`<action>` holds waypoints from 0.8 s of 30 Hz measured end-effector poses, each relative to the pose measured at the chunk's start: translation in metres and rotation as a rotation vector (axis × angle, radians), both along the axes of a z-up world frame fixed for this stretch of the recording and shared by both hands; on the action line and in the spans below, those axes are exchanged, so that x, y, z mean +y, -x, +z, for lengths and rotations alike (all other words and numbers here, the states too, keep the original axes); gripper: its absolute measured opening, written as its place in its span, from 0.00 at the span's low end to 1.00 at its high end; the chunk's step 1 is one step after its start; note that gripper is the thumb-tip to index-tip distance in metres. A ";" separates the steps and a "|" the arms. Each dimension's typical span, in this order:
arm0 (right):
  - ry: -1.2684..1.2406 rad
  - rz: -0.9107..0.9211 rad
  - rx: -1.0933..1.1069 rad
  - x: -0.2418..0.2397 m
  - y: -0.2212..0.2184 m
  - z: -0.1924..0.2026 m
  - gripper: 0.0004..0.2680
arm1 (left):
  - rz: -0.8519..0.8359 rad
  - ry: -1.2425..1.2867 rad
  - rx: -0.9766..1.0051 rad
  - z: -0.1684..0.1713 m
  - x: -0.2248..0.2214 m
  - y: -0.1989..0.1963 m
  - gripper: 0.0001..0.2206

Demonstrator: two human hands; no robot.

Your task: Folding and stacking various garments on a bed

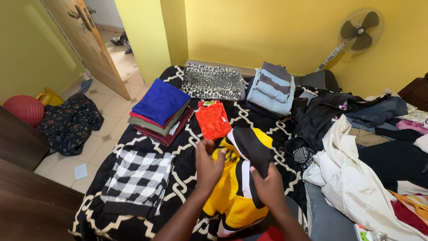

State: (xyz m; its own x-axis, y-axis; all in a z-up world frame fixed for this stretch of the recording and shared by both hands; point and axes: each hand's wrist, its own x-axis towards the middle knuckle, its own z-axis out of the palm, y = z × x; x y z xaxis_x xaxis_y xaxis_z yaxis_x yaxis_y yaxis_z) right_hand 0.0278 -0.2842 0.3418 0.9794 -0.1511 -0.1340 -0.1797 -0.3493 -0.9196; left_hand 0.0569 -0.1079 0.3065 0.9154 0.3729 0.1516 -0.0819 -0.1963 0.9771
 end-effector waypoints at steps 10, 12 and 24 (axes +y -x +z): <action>0.334 0.480 -0.281 0.022 0.014 -0.025 0.22 | -0.258 0.403 0.334 0.039 -0.014 0.033 0.08; 0.261 0.470 -0.204 0.023 0.015 -0.021 0.21 | -0.231 0.399 0.297 0.026 -0.010 0.026 0.05; -0.646 -0.083 0.174 0.030 0.022 -0.010 0.16 | -0.620 0.806 0.408 -0.004 -0.003 0.029 0.12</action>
